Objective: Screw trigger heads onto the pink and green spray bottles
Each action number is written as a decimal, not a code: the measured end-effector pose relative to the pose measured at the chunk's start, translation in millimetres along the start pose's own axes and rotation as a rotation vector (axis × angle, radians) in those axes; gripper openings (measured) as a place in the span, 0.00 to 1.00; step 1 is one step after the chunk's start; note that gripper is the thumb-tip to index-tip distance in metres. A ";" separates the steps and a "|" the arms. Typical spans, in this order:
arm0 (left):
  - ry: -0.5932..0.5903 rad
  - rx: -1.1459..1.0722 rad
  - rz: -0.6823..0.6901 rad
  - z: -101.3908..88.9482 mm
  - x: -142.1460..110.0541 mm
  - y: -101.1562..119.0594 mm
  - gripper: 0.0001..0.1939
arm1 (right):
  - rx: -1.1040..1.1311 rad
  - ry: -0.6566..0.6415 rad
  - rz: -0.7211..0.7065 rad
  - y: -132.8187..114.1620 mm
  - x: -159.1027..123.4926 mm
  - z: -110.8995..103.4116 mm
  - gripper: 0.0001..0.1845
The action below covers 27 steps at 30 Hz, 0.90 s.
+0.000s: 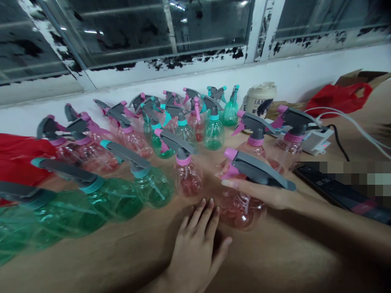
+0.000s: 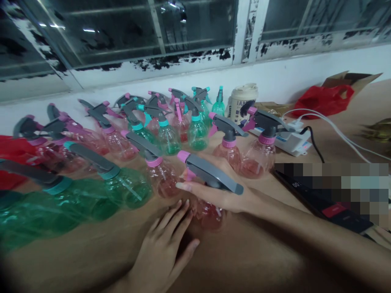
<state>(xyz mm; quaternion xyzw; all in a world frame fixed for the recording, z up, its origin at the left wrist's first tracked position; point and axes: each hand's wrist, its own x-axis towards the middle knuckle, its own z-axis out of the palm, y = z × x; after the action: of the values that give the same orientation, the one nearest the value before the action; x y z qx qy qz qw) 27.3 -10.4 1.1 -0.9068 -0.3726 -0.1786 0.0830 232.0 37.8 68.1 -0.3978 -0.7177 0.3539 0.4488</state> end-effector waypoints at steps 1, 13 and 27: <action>-0.002 0.001 -0.002 0.5 -0.3 0.0 0.24 | 0.032 -0.012 0.017 -0.5 -0.6 0.7 0.11; -0.003 -0.004 -0.010 -0.8 0.3 1.2 0.22 | 0.016 0.055 0.000 -5.7 -2.2 2.7 0.10; -0.036 -0.008 -0.010 0.6 -0.7 0.5 0.23 | 0.003 0.003 -0.081 -0.9 -1.6 -5.6 0.07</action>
<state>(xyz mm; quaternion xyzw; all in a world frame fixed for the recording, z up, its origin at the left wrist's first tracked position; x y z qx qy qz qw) 27.3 -11.0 0.4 -0.9083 -0.3780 -0.1641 0.0717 237.4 36.8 70.2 -0.3682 -0.7320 0.3360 0.4644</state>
